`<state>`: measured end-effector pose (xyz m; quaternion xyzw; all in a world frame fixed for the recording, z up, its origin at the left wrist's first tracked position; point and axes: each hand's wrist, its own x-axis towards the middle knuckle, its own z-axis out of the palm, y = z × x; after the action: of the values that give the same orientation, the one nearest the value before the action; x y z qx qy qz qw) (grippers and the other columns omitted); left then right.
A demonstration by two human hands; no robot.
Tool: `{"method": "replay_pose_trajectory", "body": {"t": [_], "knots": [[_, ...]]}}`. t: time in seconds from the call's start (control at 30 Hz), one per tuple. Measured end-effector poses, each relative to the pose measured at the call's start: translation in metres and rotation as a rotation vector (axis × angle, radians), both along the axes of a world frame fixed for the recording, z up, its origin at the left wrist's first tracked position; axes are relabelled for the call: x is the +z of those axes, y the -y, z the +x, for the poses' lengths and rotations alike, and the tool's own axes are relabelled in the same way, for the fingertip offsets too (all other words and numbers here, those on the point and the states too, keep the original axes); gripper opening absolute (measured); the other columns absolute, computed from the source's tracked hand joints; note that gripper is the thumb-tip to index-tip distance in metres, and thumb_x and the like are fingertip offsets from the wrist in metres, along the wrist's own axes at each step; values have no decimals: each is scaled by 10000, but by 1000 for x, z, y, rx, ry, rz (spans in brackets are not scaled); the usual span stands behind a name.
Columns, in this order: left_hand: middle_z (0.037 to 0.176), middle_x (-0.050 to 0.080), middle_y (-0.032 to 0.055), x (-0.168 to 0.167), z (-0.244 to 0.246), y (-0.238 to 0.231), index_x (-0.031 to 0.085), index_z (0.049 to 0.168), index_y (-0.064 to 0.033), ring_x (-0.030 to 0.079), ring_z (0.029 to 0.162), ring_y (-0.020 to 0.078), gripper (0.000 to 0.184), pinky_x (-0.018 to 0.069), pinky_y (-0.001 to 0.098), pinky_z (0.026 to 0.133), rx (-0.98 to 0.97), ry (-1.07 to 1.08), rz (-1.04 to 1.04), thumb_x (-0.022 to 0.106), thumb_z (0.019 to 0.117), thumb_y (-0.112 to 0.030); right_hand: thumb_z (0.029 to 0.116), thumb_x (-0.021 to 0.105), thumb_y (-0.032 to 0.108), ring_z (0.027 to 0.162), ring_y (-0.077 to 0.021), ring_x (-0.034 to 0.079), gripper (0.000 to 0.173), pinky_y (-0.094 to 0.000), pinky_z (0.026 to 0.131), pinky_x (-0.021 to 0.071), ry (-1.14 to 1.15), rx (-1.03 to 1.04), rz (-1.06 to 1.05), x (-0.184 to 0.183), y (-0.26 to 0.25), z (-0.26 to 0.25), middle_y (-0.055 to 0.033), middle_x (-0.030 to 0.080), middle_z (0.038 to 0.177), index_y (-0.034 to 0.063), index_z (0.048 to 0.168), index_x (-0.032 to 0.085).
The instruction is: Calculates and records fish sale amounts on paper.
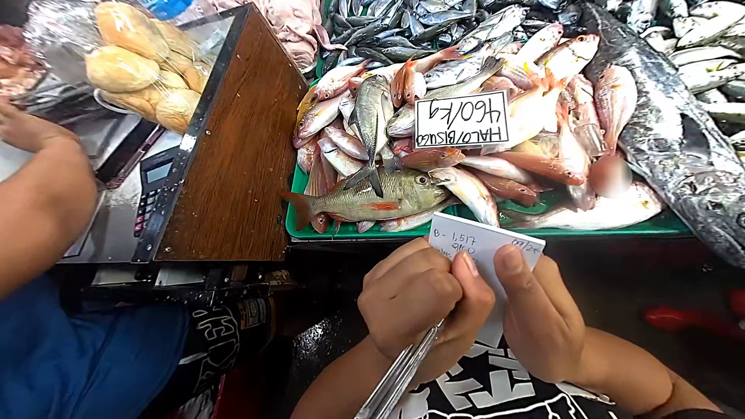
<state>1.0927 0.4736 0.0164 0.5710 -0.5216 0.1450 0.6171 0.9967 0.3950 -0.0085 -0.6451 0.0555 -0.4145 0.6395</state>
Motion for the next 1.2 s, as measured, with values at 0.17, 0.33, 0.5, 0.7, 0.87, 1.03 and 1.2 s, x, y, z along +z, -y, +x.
{"method": "replay_pose_trajectory", "body": {"t": [0.17,0.33,0.5,0.7,0.87,1.03,1.2], "knots": [[628,503,-1,0,0,0,472,721,-82,527,621,24,260,439,129,596,-24,-13,-3,628,919,-21,1130,302,339,974,113,643,412,-110,879,534,10,-2,-12,0,0,-1,135,711,961,121,1015,632],[616,487,-1,1,0,-1,460,709,-83,505,608,24,268,413,128,578,-56,-26,16,623,911,-14,1130,305,330,970,114,644,408,-111,869,537,19,3,2,0,-1,-1,138,711,951,125,1003,632],[611,501,-8,1,1,0,469,704,-83,519,608,17,268,428,125,584,-69,-46,2,637,901,-16,1130,308,332,970,107,645,412,-119,877,538,35,6,19,-1,-2,0,133,713,959,120,1014,642],[602,481,6,-3,3,-1,459,696,-81,497,591,33,281,403,138,559,-109,-30,36,634,905,-15,1131,308,318,976,109,644,398,-119,879,538,23,-2,19,-4,-3,-1,140,712,959,127,1017,638],[606,498,-14,-5,5,-3,473,692,-83,514,602,13,270,420,128,572,-152,-145,28,621,909,-19,1130,309,321,961,101,652,396,-124,864,545,4,7,37,-7,-3,1,151,713,948,148,1006,642],[682,571,-49,-1,6,-14,549,768,-111,558,663,-14,220,454,127,611,-246,-346,19,630,971,-91,1127,320,338,944,83,674,360,-146,851,575,-20,-2,86,-8,-2,4,167,720,959,185,1029,630],[618,499,-13,-16,2,-2,472,699,-83,522,628,16,271,429,129,599,-77,-155,-2,625,911,-14,1128,326,302,932,88,668,359,-139,843,567,-16,-48,47,-14,-5,11,151,715,927,156,1009,631]]}}
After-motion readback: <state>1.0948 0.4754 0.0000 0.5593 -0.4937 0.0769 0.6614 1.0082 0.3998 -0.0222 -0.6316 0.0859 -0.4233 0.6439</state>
